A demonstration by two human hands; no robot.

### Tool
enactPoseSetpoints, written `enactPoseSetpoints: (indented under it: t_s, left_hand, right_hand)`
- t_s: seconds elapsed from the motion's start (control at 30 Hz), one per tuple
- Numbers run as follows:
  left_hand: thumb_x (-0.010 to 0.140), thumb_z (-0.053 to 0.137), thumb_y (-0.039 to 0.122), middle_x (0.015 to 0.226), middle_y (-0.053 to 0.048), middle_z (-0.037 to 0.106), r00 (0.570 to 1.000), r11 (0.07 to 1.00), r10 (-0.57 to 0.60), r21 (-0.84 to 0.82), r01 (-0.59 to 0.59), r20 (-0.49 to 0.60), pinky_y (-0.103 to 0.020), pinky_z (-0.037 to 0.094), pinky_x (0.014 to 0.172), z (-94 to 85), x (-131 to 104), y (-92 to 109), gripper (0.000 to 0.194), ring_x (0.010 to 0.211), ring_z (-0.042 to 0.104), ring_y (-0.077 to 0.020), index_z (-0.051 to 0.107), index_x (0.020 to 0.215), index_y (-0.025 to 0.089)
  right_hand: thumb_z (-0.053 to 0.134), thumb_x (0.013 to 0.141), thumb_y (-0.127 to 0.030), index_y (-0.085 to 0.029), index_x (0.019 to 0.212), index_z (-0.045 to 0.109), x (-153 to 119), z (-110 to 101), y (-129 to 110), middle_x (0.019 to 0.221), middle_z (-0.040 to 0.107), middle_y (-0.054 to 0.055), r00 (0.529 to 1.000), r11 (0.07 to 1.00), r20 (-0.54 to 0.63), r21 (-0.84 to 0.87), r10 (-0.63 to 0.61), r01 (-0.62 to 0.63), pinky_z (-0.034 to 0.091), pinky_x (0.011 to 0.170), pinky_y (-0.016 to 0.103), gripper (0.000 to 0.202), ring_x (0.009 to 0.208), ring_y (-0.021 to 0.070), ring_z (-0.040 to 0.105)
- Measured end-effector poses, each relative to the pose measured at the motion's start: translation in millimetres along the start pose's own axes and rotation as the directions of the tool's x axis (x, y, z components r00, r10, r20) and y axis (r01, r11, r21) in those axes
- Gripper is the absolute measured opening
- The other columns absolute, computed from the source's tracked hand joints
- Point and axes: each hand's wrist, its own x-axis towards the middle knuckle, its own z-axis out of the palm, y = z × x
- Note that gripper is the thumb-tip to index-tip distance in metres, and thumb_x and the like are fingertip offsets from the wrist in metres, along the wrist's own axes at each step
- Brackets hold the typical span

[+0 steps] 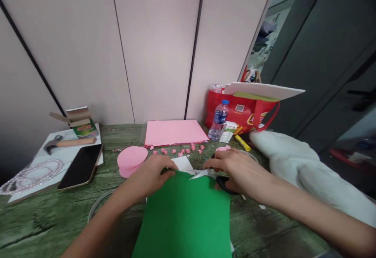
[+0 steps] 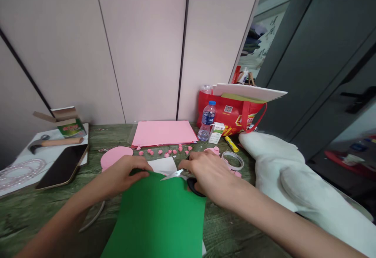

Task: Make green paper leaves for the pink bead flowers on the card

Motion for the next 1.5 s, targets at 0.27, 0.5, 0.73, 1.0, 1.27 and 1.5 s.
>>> enactPoseSetpoints:
  t_s: [0.27,0.5,0.73,1.0,1.27,1.5]
  left_hand:
    - [0.074,0.055,0.012,0.074,-0.001,0.073,0.998,1.000,-0.021,-0.022,0.020,-0.060,-0.024,0.042,0.061,-3.2,-3.2,6.2,0.018,0.065,0.062,-0.0147,0.072,0.076,0.018]
    - [0.071,0.055,0.012,0.066,0.001,0.071,0.996,0.999,-0.029,-0.031,0.026,-0.083,-0.022,0.040,0.056,-4.4,-4.5,9.3,0.018,0.059,0.060,-0.0131,0.071,0.069,0.018]
    - [0.071,0.055,0.013,0.064,0.000,0.070,0.997,0.999,-0.022,-0.046,0.019,-0.067,-0.021,0.038,0.053,-3.0,-5.5,7.5,0.017,0.056,0.058,-0.0125,0.072,0.070,0.017]
    - [0.070,0.055,0.010,0.066,0.000,0.071,0.996,0.998,-0.025,-0.054,0.021,-0.081,-0.021,0.039,0.055,-4.3,-4.7,11.2,0.017,0.058,0.058,-0.0123,0.071,0.068,0.017]
    - [0.069,0.058,0.014,0.065,0.001,0.070,0.992,0.990,-0.090,-0.121,0.078,-0.091,-0.022,0.043,0.058,-5.0,-3.9,9.6,0.011,0.062,0.060,-0.0133,0.068,0.065,0.018]
    - [0.074,0.053,0.015,0.071,-0.001,0.070,0.994,0.990,-0.071,-0.124,0.061,-0.082,-0.023,0.042,0.061,-6.5,-4.1,9.7,0.015,0.066,0.060,-0.0142,0.067,0.069,0.016]
  right_hand:
    - [0.064,0.069,-0.013,-0.022,0.095,0.067,12.5,-20.0,-22.5,0.082,0.066,0.008,0.996,0.950,0.082,-0.309,-0.027,0.051,0.037,0.059,0.031,0.028,0.075,0.0258,0.063]
    - [0.063,0.070,-0.012,-0.024,0.093,0.069,16.5,-19.6,-26.8,0.078,0.067,0.008,0.994,0.937,0.079,-0.334,-0.079,0.101,0.034,0.053,0.030,0.026,0.070,0.0259,0.065]
    - [0.066,0.068,-0.015,-0.024,0.091,0.070,17.0,-16.7,-25.9,0.075,0.067,0.007,0.990,0.924,0.007,-0.359,-0.139,0.132,0.036,0.052,0.029,0.025,0.065,0.0228,0.063]
    - [0.065,0.066,-0.012,-0.022,0.087,0.069,17.9,-19.5,-30.0,0.075,0.068,0.007,0.992,0.923,0.079,-0.365,-0.101,0.123,0.036,0.052,0.028,0.024,0.065,0.0228,0.064]
    - [0.064,0.067,-0.011,-0.023,0.093,0.070,20.2,-23.3,-29.8,0.078,0.070,0.007,0.989,0.938,0.137,-0.332,-0.061,0.104,0.033,0.050,0.027,0.029,0.067,0.0236,0.065]
    - [0.063,0.070,-0.011,-0.027,0.099,0.070,22.1,-24.1,-27.1,0.079,0.070,0.007,0.988,0.952,0.152,-0.299,-0.019,0.065,0.025,0.046,0.026,0.034,0.068,0.0233,0.066]
